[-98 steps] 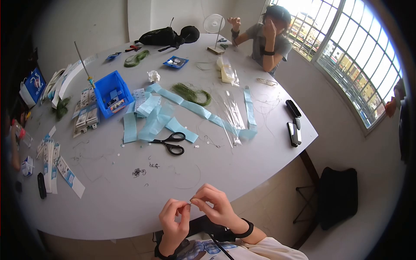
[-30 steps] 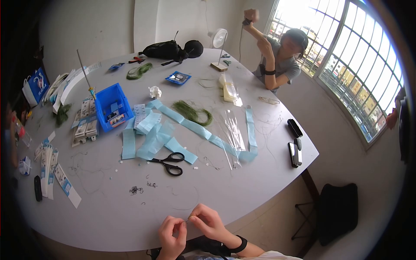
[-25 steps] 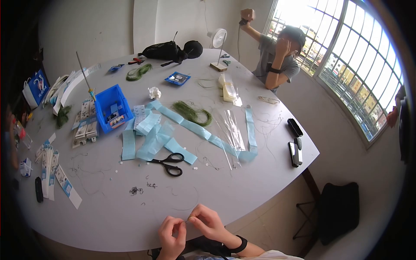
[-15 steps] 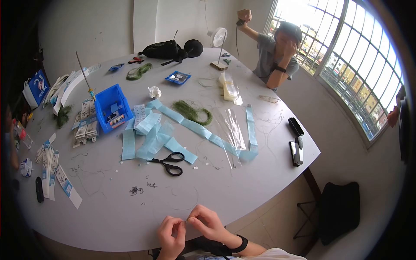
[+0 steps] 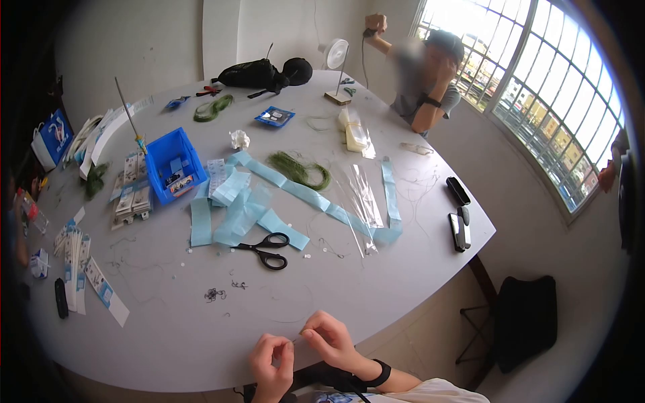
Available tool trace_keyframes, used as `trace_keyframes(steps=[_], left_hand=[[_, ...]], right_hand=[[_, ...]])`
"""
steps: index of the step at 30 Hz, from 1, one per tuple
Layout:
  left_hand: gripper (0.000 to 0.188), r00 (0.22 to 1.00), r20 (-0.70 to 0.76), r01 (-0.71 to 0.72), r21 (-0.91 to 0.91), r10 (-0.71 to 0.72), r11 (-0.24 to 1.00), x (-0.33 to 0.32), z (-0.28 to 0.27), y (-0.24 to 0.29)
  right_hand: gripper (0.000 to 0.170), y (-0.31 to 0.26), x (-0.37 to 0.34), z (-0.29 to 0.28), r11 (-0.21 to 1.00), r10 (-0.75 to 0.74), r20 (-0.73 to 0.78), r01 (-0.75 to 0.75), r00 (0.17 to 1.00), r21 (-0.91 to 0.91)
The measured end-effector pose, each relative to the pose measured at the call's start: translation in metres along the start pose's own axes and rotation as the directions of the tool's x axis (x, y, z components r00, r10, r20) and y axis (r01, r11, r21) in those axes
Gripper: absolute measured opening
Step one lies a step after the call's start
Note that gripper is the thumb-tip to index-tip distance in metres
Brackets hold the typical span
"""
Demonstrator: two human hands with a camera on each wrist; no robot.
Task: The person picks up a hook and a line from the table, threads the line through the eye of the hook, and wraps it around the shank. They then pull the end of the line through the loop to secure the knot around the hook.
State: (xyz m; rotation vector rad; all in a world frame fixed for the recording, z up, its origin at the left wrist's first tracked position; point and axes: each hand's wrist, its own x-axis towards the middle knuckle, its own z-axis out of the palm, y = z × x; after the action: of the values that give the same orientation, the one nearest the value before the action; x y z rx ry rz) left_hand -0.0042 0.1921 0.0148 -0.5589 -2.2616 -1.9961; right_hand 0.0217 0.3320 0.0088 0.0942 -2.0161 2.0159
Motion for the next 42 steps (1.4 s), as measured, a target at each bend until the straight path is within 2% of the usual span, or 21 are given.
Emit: trace_keyframes(steps=[2,7,12,15,21,29,33,42], left_hand=[[0.006,1.0,0.009,-0.002,-0.013,0.002,1.0,0.0,0.0,0.0],[0.007,0.999,0.02,-0.04,0.013,0.04,0.999,-0.002,-0.001,0.001],[0.008,0.999,0.024,0.039,-0.068,-0.037,0.997,-0.006,0.002,-0.004],[0.009,0.998,0.049,0.036,-0.07,-0.033,0.997,-0.006,0.0,-0.005],[0.011,0.998,0.051,-0.037,-0.091,0.042,0.995,-0.006,0.001,-0.011],[0.011,0.995,0.02,-0.092,-0.104,0.095,0.99,-0.005,0.002,-0.012],[0.011,0.996,0.019,-0.09,-0.094,0.092,0.991,-0.007,0.002,-0.008],[0.011,0.996,0.016,-0.085,-0.031,0.086,0.996,-0.007,0.0,-0.006]], right_hand=[[0.007,-0.002,0.0,0.0,0.999,-0.014,-0.013,0.014,1.0,-0.031],[0.007,-0.005,0.001,0.005,0.999,0.022,-0.058,-0.02,0.998,0.03],[0.008,-0.002,0.002,0.005,0.999,-0.031,-0.069,0.03,0.997,-0.022],[0.008,-0.003,-0.003,0.007,0.999,-0.037,-0.073,0.036,0.997,-0.015],[0.009,0.005,-0.002,0.006,0.999,-0.023,-0.13,0.027,0.991,0.028],[0.012,0.008,0.0,0.004,1.0,-0.003,-0.049,0.003,0.999,0.009],[0.012,0.011,0.0,0.003,0.999,-0.019,-0.042,0.017,0.999,-0.033],[0.013,0.005,-0.005,0.003,1.0,-0.029,-0.04,0.029,0.999,0.004]])
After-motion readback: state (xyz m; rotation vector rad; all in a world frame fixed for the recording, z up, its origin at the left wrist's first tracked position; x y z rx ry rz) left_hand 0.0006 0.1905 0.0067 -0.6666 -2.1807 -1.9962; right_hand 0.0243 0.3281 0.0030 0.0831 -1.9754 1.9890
